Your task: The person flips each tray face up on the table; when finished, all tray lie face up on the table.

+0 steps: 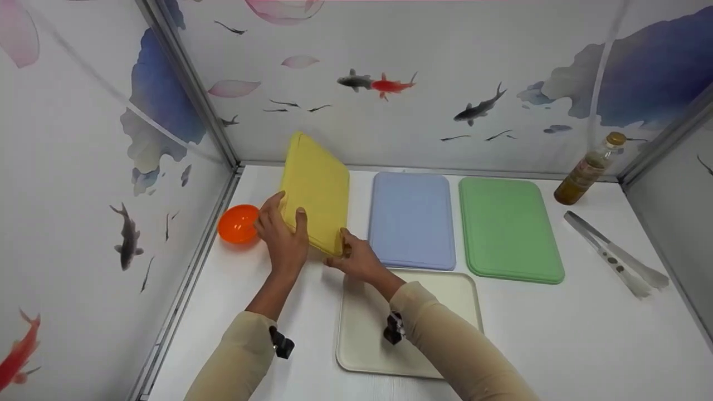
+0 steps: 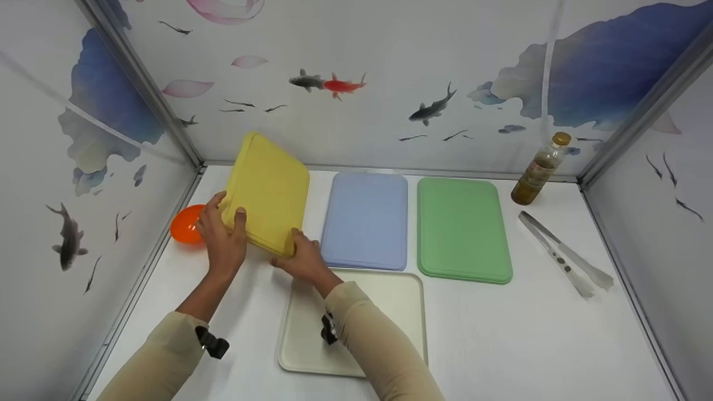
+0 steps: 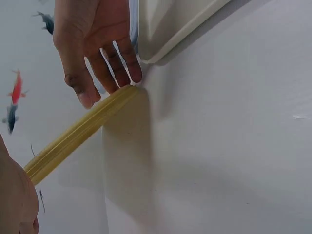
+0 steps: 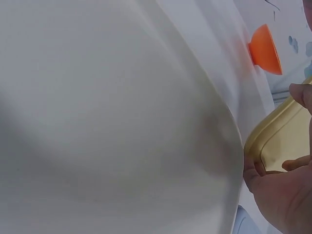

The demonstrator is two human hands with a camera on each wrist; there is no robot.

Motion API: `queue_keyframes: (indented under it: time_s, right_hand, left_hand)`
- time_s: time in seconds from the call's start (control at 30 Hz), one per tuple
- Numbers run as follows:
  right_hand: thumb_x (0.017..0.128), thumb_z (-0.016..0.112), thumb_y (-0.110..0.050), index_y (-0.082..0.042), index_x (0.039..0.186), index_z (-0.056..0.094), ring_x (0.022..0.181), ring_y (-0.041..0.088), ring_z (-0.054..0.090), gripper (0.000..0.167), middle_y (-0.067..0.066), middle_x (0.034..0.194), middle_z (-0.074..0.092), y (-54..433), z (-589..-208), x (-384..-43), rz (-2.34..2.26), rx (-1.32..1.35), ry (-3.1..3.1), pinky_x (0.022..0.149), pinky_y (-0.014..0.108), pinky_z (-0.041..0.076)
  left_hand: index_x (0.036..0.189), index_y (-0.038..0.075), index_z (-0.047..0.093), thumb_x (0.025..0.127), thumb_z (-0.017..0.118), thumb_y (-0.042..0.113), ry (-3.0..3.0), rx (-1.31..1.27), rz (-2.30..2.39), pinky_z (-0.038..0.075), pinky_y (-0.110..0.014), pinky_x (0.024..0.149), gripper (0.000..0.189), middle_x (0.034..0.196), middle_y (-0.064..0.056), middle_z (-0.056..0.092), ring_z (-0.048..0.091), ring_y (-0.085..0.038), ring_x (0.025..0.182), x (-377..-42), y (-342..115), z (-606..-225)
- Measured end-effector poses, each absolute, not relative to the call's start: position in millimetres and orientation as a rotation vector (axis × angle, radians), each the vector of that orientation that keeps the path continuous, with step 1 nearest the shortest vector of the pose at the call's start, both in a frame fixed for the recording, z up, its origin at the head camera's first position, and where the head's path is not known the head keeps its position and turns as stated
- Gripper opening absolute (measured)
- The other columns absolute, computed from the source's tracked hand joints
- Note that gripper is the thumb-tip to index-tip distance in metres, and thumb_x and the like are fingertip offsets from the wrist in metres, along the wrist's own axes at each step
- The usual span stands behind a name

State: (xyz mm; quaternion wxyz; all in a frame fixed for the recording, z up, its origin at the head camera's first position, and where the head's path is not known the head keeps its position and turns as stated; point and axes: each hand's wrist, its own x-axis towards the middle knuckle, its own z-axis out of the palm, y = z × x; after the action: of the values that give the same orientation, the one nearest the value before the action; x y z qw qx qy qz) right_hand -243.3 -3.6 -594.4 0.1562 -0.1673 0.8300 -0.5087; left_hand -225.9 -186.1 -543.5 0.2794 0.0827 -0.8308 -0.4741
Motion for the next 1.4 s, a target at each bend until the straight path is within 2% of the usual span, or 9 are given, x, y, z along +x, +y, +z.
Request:
queue_keyframes:
  time_s: [0.13, 0.2, 0.4, 0.67, 0.87, 1.03, 1.17, 1.3, 1.4]
  right_hand:
    - [0.098, 0.084, -0.033, -0.003, 0.175, 0.025, 0.142, 0.039, 0.062, 0.102, 0.024, 0.160, 0.058, -6, -593, -243, -1.467, -0.373, 2.311, 0.118, 0.054, 0.052]
    - [0.097, 0.083, -0.035, -0.006, 0.176, 0.024, 0.145, 0.040, 0.060, 0.102, 0.023, 0.166, 0.052, -7, -591, -242, -1.485, -0.340, 2.284, 0.118, 0.055, 0.052]
    - [0.101, 0.077, -0.038, -0.012, 0.176, 0.029, 0.150, 0.042, 0.057, 0.093, 0.019, 0.177, 0.040, -8, -588, -243, -1.519, -0.342, 2.251, 0.117, 0.054, 0.054]
    - [0.114, 0.059, -0.046, -0.010, 0.175, 0.031, 0.149, 0.044, 0.058, 0.076, 0.021, 0.175, 0.043, -12, -573, -246, -1.536, -0.400, 2.298, 0.115, 0.055, 0.056]
    - [0.117, 0.051, -0.048, -0.015, 0.177, 0.027, 0.153, 0.044, 0.055, 0.072, 0.017, 0.180, 0.034, -20, -549, -249, -1.591, -0.507, 2.330, 0.122, 0.061, 0.048]
    - [0.117, 0.051, -0.046, -0.015, 0.178, 0.022, 0.152, 0.046, 0.055, 0.074, 0.019, 0.179, 0.035, -21, -527, -257, -1.624, -0.600, 2.386, 0.118, 0.065, 0.050]
    - [0.108, 0.048, -0.071, -0.016, 0.179, 0.018, 0.150, 0.046, 0.056, 0.095, 0.020, 0.176, 0.038, -21, -511, -266, -1.659, -0.632, 2.413, 0.111, 0.061, 0.057]
    - [0.092, 0.044, -0.093, -0.015, 0.179, 0.015, 0.152, 0.046, 0.054, 0.120, 0.021, 0.178, 0.034, -22, -499, -272, -1.665, -0.653, 2.459, 0.110, 0.060, 0.058]
    - [0.099, 0.051, -0.085, -0.013, 0.179, 0.016, 0.153, 0.046, 0.052, 0.113, 0.023, 0.179, 0.031, -22, -495, -274, -1.646, -0.676, 2.517, 0.113, 0.061, 0.056]
  left_hand:
    - [0.158, 0.013, 0.049, 0.113, 0.058, 0.037, -2.178, 0.150, -1.272, 0.031, -0.057, 0.112, 0.052, 0.161, -0.016, 0.046, 0.036, -0.038, 0.138, -224, -180, -540]
    - [0.158, 0.013, 0.048, 0.114, 0.056, 0.037, -2.153, 0.110, -1.274, 0.032, -0.056, 0.112, 0.051, 0.161, -0.016, 0.047, 0.037, -0.038, 0.138, -223, -177, -538]
    - [0.160, 0.012, 0.044, 0.115, 0.051, 0.034, -2.111, 0.007, -1.301, 0.032, -0.053, 0.109, 0.050, 0.158, -0.015, 0.048, 0.038, -0.035, 0.133, -222, -166, -534]
    - [0.162, 0.015, 0.044, 0.115, 0.046, 0.030, -2.114, -0.050, -1.346, 0.038, -0.051, 0.109, 0.049, 0.159, -0.013, 0.048, 0.039, -0.031, 0.134, -220, -156, -529]
    - [0.163, 0.012, 0.044, 0.116, 0.042, 0.030, -2.122, -0.081, -1.346, 0.033, -0.053, 0.109, 0.050, 0.160, -0.014, 0.048, 0.040, -0.032, 0.135, -220, -152, -527]
    - [0.164, 0.011, 0.042, 0.119, 0.032, 0.048, -2.117, -0.142, -1.382, 0.032, -0.054, 0.108, 0.060, 0.162, -0.015, 0.047, 0.039, -0.036, 0.136, -218, -148, -527]
    - [0.166, 0.015, 0.039, 0.115, 0.025, 0.069, -2.130, -0.180, -1.450, 0.039, -0.054, 0.110, 0.075, 0.164, -0.013, 0.045, 0.039, -0.033, 0.141, -217, -146, -527]
    - [0.168, 0.016, 0.034, 0.111, 0.026, 0.076, -2.140, -0.217, -1.527, 0.048, -0.054, 0.110, 0.083, 0.167, -0.013, 0.043, 0.039, -0.027, 0.142, -216, -145, -526]
    - [0.170, 0.013, 0.030, 0.111, 0.028, 0.076, -2.106, -0.269, -1.593, 0.049, -0.055, 0.114, 0.087, 0.166, -0.014, 0.045, 0.042, -0.029, 0.144, -217, -144, -525]
